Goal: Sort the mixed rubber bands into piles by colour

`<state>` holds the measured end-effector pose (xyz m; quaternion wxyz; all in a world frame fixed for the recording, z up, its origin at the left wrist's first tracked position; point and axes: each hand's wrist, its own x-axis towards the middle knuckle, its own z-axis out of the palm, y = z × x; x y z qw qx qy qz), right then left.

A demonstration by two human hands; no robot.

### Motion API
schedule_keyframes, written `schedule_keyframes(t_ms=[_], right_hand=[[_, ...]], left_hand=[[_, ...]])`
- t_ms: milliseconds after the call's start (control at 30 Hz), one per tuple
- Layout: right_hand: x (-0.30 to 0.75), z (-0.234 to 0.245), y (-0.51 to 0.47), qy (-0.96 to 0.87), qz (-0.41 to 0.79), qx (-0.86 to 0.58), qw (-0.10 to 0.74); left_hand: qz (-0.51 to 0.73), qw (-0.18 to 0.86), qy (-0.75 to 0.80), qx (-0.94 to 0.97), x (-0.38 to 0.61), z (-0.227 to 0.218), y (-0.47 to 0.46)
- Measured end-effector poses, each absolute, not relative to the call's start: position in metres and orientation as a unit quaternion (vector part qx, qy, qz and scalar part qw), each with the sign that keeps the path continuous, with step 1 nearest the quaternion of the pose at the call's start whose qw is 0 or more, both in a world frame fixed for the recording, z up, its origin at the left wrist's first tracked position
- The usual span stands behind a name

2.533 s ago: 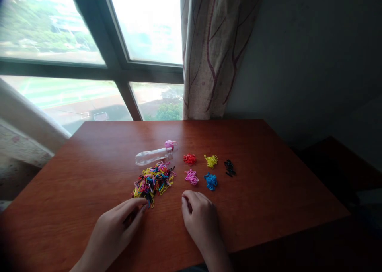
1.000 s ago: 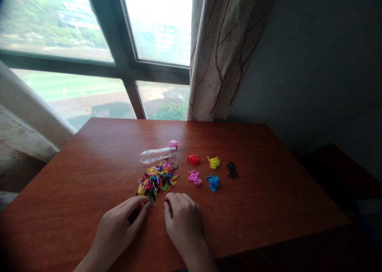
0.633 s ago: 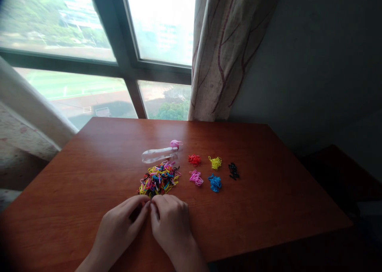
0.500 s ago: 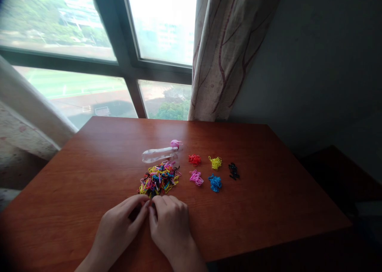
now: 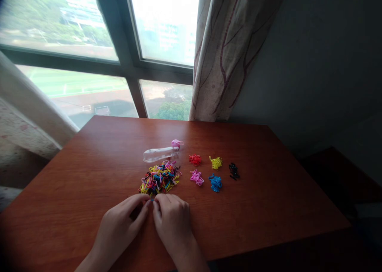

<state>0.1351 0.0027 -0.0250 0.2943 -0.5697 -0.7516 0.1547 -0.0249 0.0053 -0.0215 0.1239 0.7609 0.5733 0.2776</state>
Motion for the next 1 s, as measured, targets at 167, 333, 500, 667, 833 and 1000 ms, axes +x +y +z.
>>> schedule_keyframes(t_ms=[167,333,500,667,833,1000], right_hand=[[0.136,-0.025,0.003,-0.735,0.168,-0.57,0.327],[0.148,-0.026,-0.001,-0.69,0.186,-0.592,0.373],[0.202,-0.032,-0.002,-0.65,0.118,-0.638,0.396],[0.267,-0.042,0.0,-0.632,0.015,-0.678,0.376],[0.285,-0.047,-0.003,-0.638,-0.023,-0.686,0.35],[0.278,-0.045,-0.006,-0.645,-0.029,-0.684,0.339]], left_hand=[[0.294,0.112,0.567,0.761,-0.024,-0.019,0.006],[0.301,0.114,0.565,0.759,-0.024,-0.016,0.006],[0.281,0.12,0.559,0.771,-0.025,-0.016,0.005],[0.266,0.113,0.556,0.779,-0.024,-0.017,0.005],[0.263,0.107,0.551,0.785,-0.023,-0.016,0.006],[0.264,0.105,0.546,0.788,-0.024,-0.018,0.006]])
